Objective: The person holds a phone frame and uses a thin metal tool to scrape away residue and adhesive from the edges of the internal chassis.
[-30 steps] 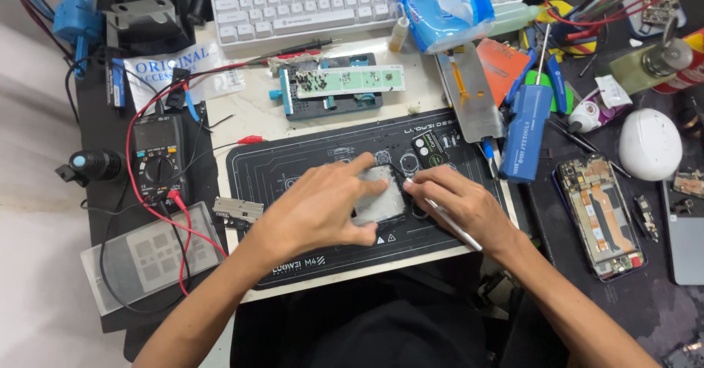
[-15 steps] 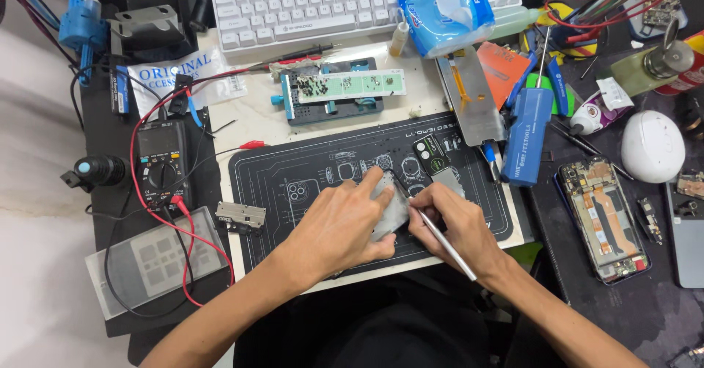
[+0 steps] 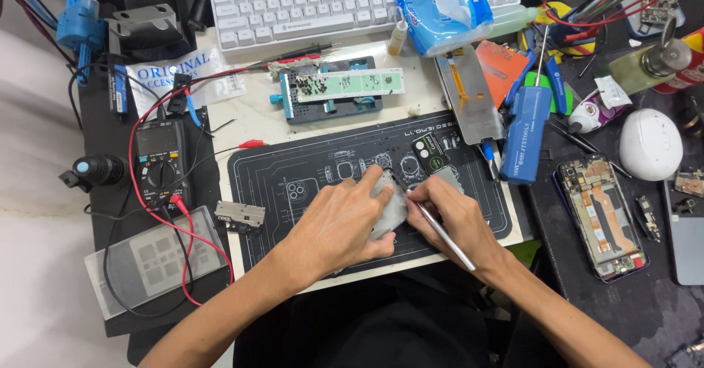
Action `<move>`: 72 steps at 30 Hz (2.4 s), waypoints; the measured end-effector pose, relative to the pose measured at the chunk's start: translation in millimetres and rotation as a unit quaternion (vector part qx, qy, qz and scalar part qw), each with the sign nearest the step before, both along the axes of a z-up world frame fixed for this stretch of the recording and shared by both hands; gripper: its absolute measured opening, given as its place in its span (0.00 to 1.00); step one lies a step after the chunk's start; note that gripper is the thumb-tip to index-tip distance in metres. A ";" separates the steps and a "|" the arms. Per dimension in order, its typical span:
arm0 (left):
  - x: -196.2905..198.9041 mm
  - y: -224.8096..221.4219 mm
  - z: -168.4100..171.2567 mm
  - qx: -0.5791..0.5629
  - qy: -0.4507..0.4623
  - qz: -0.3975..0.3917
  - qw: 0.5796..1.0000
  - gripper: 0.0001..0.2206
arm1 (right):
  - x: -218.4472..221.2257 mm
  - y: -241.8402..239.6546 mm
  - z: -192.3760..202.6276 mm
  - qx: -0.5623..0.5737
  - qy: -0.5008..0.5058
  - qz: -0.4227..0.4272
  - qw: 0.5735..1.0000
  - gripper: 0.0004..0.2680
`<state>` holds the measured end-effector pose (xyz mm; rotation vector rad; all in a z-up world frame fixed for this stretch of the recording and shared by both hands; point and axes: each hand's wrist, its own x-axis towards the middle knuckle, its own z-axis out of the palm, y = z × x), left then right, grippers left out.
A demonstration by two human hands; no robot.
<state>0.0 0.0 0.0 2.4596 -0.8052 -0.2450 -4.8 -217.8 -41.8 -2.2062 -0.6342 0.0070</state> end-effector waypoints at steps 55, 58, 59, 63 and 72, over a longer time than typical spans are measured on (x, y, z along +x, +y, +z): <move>16.8 18.4 2.4 -0.007 0.047 -0.032 0.998 0.30 | 17.2 -2.7 1.2 0.004 -0.097 0.073 0.993 0.09; 15.5 21.0 -2.6 -0.017 0.052 -0.029 0.998 0.30 | 16.3 -4.7 -4.0 0.006 -0.101 0.082 0.992 0.09; 17.1 22.4 -2.6 -0.025 0.045 -0.028 0.998 0.31 | 17.0 -5.4 -4.4 0.006 -0.103 0.081 0.991 0.09; 17.8 22.8 0.3 -0.015 0.101 -0.021 0.995 0.31 | 20.8 -3.3 -3.3 0.008 -0.104 0.079 0.991 0.09; 12.3 25.0 -4.4 -0.042 0.039 -0.021 0.998 0.31 | 14.3 -2.3 -4.5 -0.002 -0.067 0.063 0.996 0.08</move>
